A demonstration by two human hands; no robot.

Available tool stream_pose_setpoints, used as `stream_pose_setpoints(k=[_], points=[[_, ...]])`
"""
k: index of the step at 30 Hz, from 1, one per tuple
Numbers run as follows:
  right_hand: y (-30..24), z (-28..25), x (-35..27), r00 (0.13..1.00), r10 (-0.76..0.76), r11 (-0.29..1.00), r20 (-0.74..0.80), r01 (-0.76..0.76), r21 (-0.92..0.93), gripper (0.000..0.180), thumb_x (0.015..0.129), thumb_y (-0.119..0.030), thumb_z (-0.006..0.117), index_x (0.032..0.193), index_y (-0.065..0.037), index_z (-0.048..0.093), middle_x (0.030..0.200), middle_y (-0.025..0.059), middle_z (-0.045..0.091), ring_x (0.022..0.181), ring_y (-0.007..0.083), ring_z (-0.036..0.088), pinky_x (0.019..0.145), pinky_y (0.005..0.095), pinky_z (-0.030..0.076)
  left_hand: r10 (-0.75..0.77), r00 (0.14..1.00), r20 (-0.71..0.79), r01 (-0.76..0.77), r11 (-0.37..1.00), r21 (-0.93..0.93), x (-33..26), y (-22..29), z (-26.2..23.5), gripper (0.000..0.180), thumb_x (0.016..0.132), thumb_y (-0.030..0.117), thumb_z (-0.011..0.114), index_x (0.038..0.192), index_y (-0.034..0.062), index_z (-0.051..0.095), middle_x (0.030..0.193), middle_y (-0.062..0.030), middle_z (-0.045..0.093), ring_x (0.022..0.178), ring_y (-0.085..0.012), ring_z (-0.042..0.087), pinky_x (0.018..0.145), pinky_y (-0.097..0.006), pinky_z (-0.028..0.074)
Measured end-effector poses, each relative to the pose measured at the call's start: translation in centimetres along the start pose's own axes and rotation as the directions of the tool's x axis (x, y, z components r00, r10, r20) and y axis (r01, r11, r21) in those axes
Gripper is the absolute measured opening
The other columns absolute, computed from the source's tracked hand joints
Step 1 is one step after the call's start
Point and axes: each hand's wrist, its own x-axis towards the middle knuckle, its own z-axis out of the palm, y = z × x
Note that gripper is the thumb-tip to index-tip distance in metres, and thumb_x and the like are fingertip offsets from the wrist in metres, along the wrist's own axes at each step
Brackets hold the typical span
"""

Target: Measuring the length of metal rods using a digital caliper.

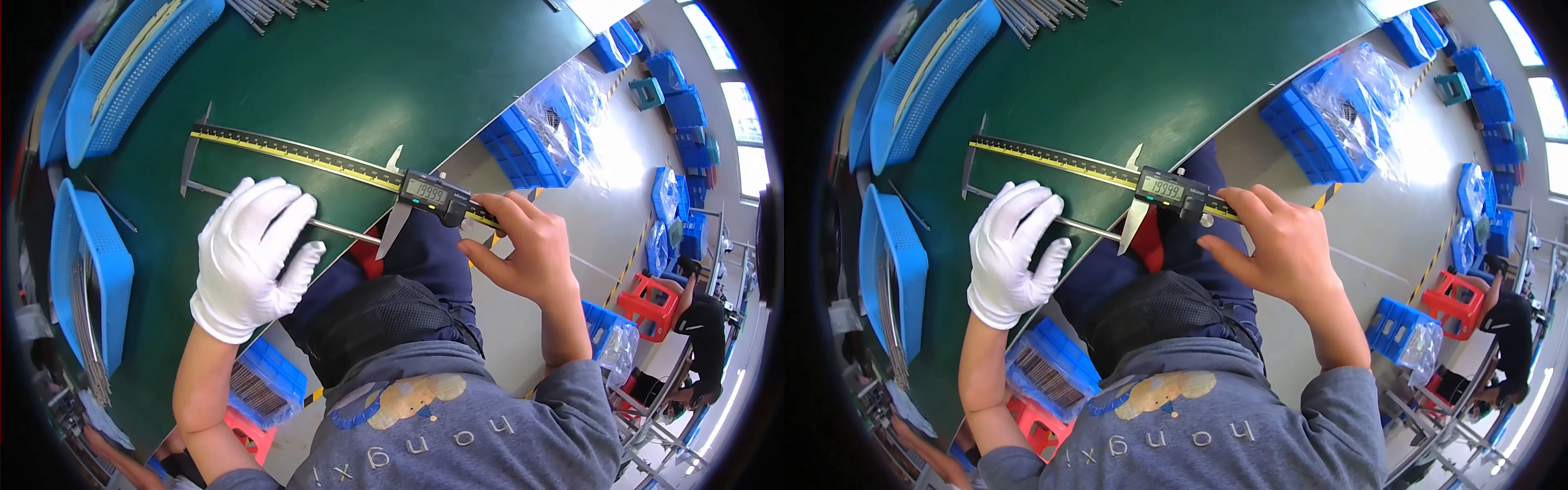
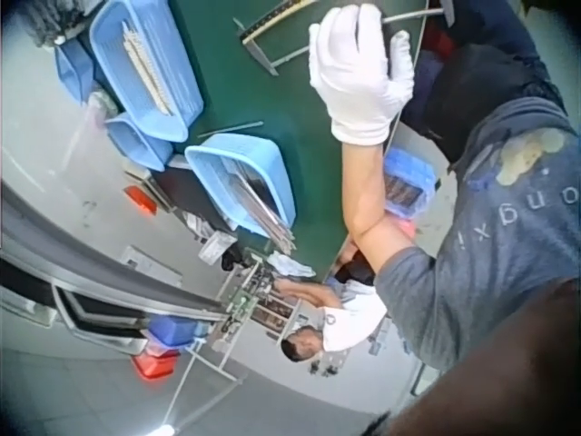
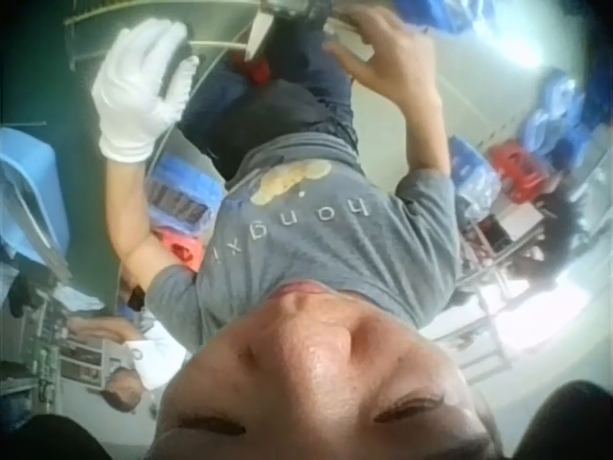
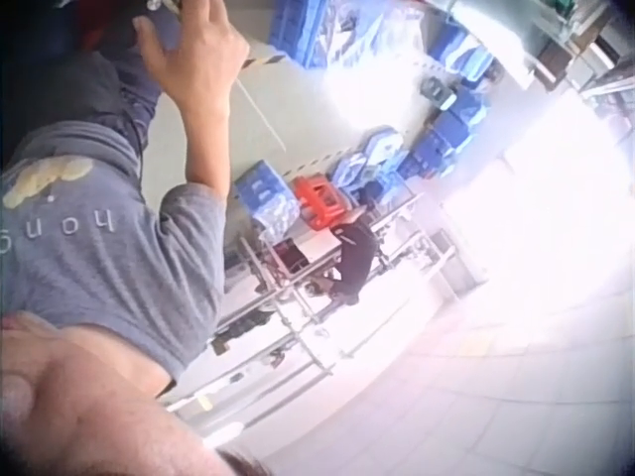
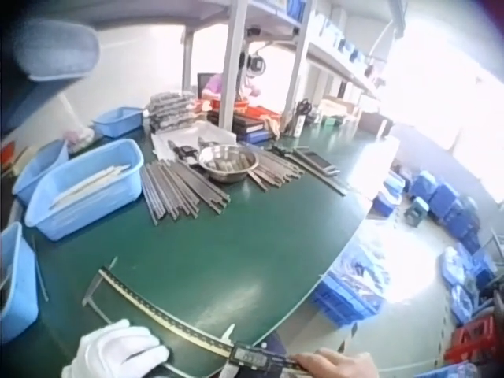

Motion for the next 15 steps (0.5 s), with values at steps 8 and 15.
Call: stream_pose_setpoints(k=[8, 15], points=[[-0.6, 0.9, 2.6, 0.998, -0.038, 0.999, -0.053, 0.038, 0.006, 0.029, 0.074, -0.03, 0.074, 0.082, -0.008, 0.06, 0.068, 0.0052, 0.058, 0.058, 0.0259, 0.06, 0.049, 0.036, 0.044, 0.082, 0.993, 0.083, -0.082, 0.997, -0.002, -0.4, 0.8, 1.5, 0.016, 0.071, 0.014, 0.065, 0.084, 0.0078, 0.058, 0.103, -0.0111, 0.058, 0.105, -0.0293, 0.057, 0.092, -0.049, 0.047], [0.5, 1.0, 4.7, 0.995, -0.033, 0.998, -0.096, 0.039, 0.058, 0.039, 0.075, -0.03, 0.074, 0.099, -0.006, 0.055, 0.075, 0.0097, 0.063, 0.063, 0.0276, 0.064, 0.053, 0.0367, 0.047, 0.256, 0.963, 0.086, -0.267, 0.948, 0.175, -1.8, 2.6, 0.5, 0.013, 0.076, 0.023, 0.061, 0.075, 0.0109, 0.057, 0.08, -0.0055, 0.055, 0.084, -0.0217, 0.06, 0.075, -0.037, 0.051]])
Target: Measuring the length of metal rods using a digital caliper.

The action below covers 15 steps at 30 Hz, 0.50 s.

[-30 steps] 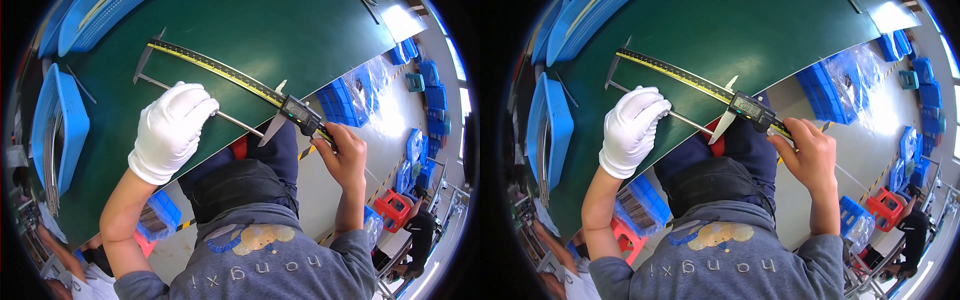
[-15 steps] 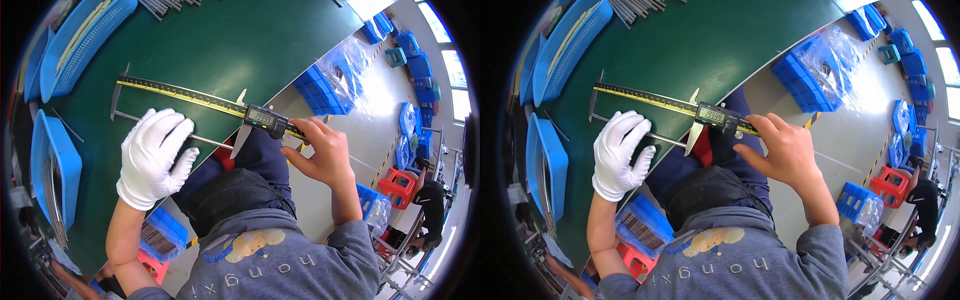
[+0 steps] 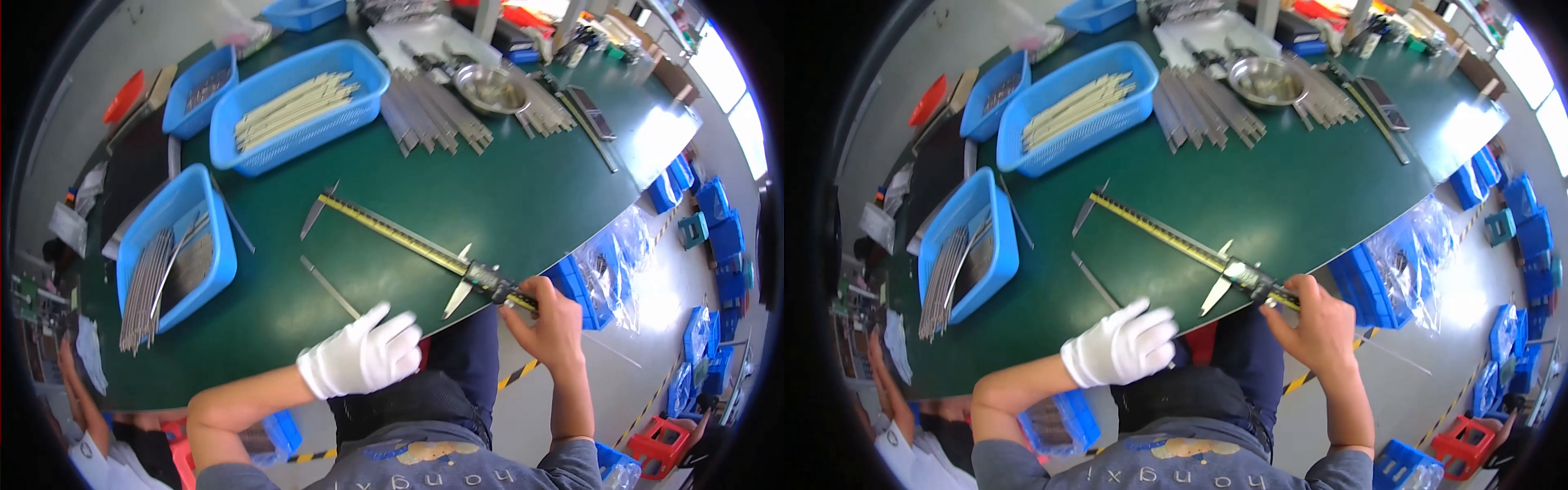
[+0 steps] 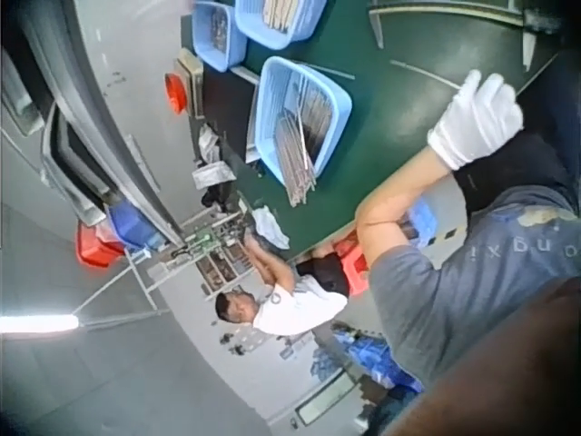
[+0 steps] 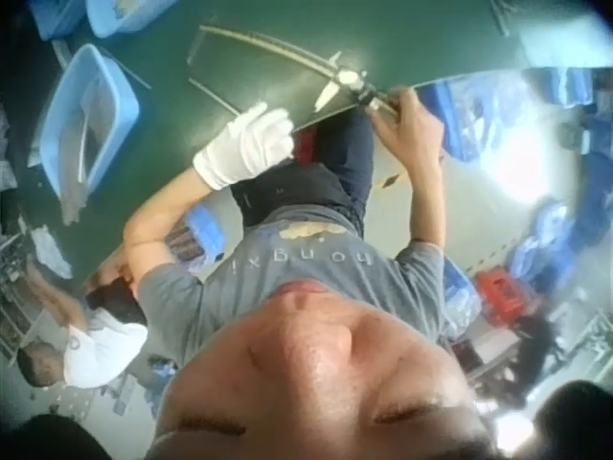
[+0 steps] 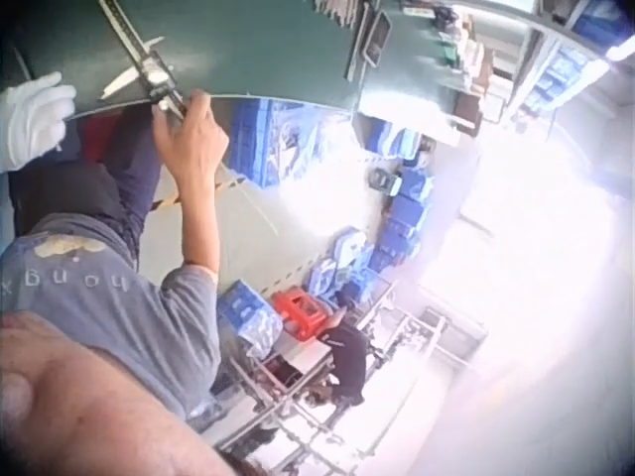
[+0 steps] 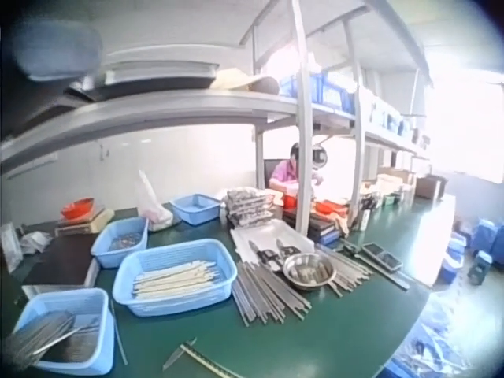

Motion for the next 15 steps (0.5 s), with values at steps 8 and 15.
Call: stream_pose_setpoints(k=[8, 15], points=[[1.0, 0.5, 1.0, 0.985, -0.014, 0.995, 0.17, 0.03, -0.093, 0.063, 0.078, -0.039, 0.069, 0.129, -0.006, 0.052, 0.075, 0.013, 0.065, 0.061, 0.0285, 0.064, 0.055, 0.0372, 0.049, 0.061, 0.95, -0.307, 0.051, 0.937, 0.345, 6.2, -11.4, -6.4, 0.027, 0.075, 0.009, 0.063, 0.102, 0.0116, 0.065, 0.06, -0.0022, 0.046, 0.048, -0.0174, 0.049, 0.04, -0.032, 0.039], [-0.2, 1.5, 1.5, 0.986, -0.066, 0.996, 0.15, 0.075, -0.056, 0.06, 0.081, -0.044, 0.064, 0.128, -0.008, 0.054, 0.072, 0.0109, 0.064, 0.063, 0.0293, 0.064, 0.055, 0.0384, 0.049, -0.801, 0.595, 0.074, 0.785, 0.598, 0.16, -0.8, -35.6, -0.2, 0.027, 0.085, 0.024, 0.054, 0.092, 0.0012, 0.066, 0.09, -0.0221, 0.064, 0.086, -0.0387, 0.061, 0.079, -0.046, 0.047]])
